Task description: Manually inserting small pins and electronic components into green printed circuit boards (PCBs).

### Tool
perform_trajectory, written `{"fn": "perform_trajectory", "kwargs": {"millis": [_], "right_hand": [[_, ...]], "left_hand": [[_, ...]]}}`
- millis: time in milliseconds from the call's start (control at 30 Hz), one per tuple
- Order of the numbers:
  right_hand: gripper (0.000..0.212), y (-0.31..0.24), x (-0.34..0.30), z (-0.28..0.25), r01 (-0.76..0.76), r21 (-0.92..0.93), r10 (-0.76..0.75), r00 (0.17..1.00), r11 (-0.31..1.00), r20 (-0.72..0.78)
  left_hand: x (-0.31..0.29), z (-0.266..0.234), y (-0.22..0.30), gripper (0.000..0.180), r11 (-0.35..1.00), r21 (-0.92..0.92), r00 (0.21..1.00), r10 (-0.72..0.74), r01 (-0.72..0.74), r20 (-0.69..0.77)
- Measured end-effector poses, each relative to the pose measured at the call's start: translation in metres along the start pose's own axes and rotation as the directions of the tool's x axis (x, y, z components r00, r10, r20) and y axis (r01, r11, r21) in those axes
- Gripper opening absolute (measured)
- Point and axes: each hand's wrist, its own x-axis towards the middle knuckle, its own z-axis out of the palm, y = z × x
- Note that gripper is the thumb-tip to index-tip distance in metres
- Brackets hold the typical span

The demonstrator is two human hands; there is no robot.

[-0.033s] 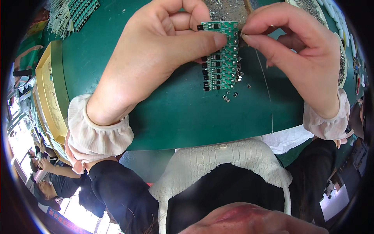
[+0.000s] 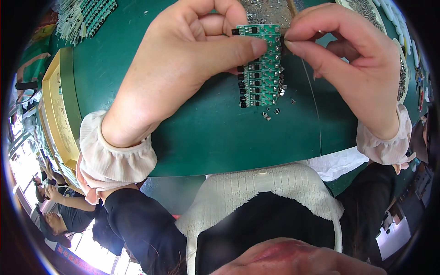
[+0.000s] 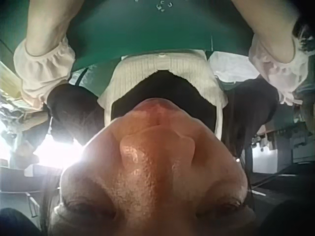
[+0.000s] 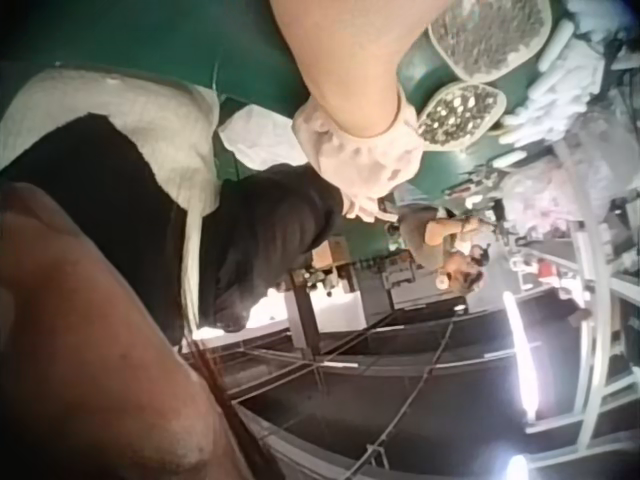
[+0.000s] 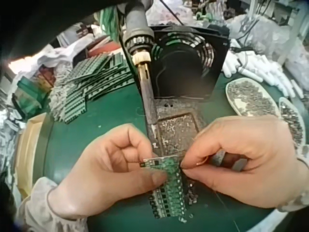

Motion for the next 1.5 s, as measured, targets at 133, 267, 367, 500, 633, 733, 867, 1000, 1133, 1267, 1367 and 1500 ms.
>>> {"fn": "perform_trajectory", "kwargs": {"millis": [133,267,367,500,633,733,867,1000,1133,1267,1367,1500], "right_hand": [[0.007,0.000,-0.001,0.000,0.043,-0.034,-0.043,0.999,0.998,-0.004],[0.007,0.002,0.000,0.002,0.066,-0.065,-0.066,0.998,0.996,-0.001],[0.007,0.003,0.000,0.003,0.081,-0.082,-0.082,0.997,0.993,0.000],[0.007,0.003,0.000,0.002,0.091,-0.112,-0.092,0.996,0.990,0.002],[0.007,0.002,0.003,0.002,0.099,-0.115,-0.098,0.995,0.988,0.011],[0.008,0.002,0.003,0.002,0.104,-0.123,-0.103,0.995,0.987,0.014],[0.008,0.003,0.004,0.003,0.115,-0.137,-0.114,0.993,0.984,0.019],[0.009,0.004,0.006,0.004,0.132,-0.154,-0.130,0.991,0.979,0.025],[0.009,0.005,0.007,0.002,0.140,-0.163,-0.137,0.990,0.977,0.034],[0.010,0.003,0.008,-0.001,0.113,-0.128,-0.106,0.993,0.985,0.059],[0.010,0.001,0.011,-0.010,-0.047,0.058,0.042,0.995,0.997,0.087],[0.011,0.008,0.014,-0.014,-0.205,0.236,0.182,0.976,0.950,0.116]], "left_hand": [[0.002,-0.011,-0.004,0.025,0.997,-0.071,0.997,0.025,-0.020,0.067],[0.004,-0.013,-0.006,0.025,0.991,-0.131,0.996,0.005,0.006,0.084],[0.003,-0.014,-0.007,0.025,0.987,-0.160,0.997,-0.005,0.018,0.080],[0.008,-0.017,-0.012,0.025,0.981,-0.193,0.994,0.017,0.005,0.110],[0.008,-0.022,-0.021,0.024,0.985,-0.096,0.983,0.155,-0.145,0.099],[0.004,-0.013,-0.006,0.025,0.989,-0.147,0.996,-0.002,0.016,0.093],[0.003,-0.011,-0.009,0.026,0.995,-0.094,0.996,0.051,-0.045,0.072],[0.000,0.000,-0.004,0.027,0.999,-0.029,0.999,0.042,-0.042,-0.014],[0.003,-0.008,0.000,0.028,0.996,-0.083,0.996,0.034,-0.027,0.080],[0.001,-0.005,0.002,0.028,0.997,-0.062,0.998,0.051,-0.049,0.033],[0.006,-0.008,-0.010,0.028,0.988,-0.019,0.987,0.155,-0.154,0.043],[0.004,-0.010,-0.008,0.029,0.965,-0.062,0.966,0.258,-0.255,0.031]]}}
